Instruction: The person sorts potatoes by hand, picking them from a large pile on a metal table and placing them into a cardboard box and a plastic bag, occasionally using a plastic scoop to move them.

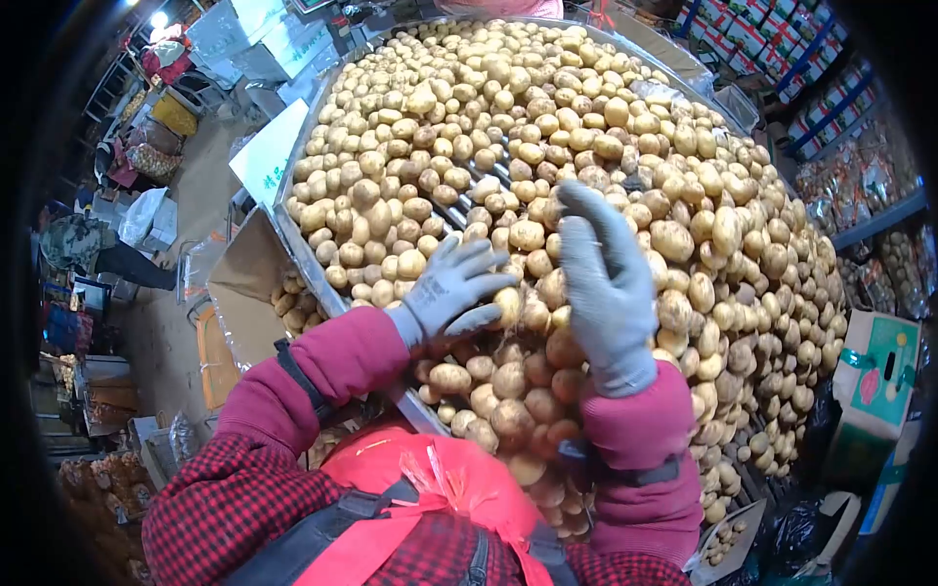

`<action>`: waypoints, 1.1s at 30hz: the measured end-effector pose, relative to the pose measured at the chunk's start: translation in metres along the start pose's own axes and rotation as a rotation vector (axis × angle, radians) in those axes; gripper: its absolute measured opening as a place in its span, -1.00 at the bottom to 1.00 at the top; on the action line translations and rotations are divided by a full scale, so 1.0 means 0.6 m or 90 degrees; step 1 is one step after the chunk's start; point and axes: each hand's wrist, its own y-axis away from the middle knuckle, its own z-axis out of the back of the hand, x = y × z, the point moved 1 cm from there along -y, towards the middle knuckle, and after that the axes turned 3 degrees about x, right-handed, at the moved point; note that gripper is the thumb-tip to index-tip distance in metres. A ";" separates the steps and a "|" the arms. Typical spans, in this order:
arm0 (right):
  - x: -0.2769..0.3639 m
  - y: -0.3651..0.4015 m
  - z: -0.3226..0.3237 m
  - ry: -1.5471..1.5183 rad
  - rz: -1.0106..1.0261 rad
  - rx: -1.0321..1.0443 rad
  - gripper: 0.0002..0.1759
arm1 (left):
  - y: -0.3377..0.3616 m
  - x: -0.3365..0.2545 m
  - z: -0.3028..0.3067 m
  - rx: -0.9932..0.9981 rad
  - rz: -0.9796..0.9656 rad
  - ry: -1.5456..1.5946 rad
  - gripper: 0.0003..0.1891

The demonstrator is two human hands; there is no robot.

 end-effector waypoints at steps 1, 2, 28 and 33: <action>-0.022 -0.016 -0.010 0.007 -0.045 0.030 -0.60 | -0.025 0.014 -0.002 -0.024 0.012 0.008 -0.47; -0.056 -0.028 -0.022 -0.035 -0.059 0.038 -0.60 | -0.047 0.029 -0.004 -0.022 -0.019 -0.016 -0.48; -0.084 -0.041 -0.022 -0.048 -0.428 0.104 -0.57 | -0.202 0.546 0.070 0.053 0.363 -0.286 -0.46; -0.085 -0.041 -0.024 -0.072 -0.473 0.044 -0.58 | -0.217 0.581 0.074 0.065 0.423 -0.276 -0.41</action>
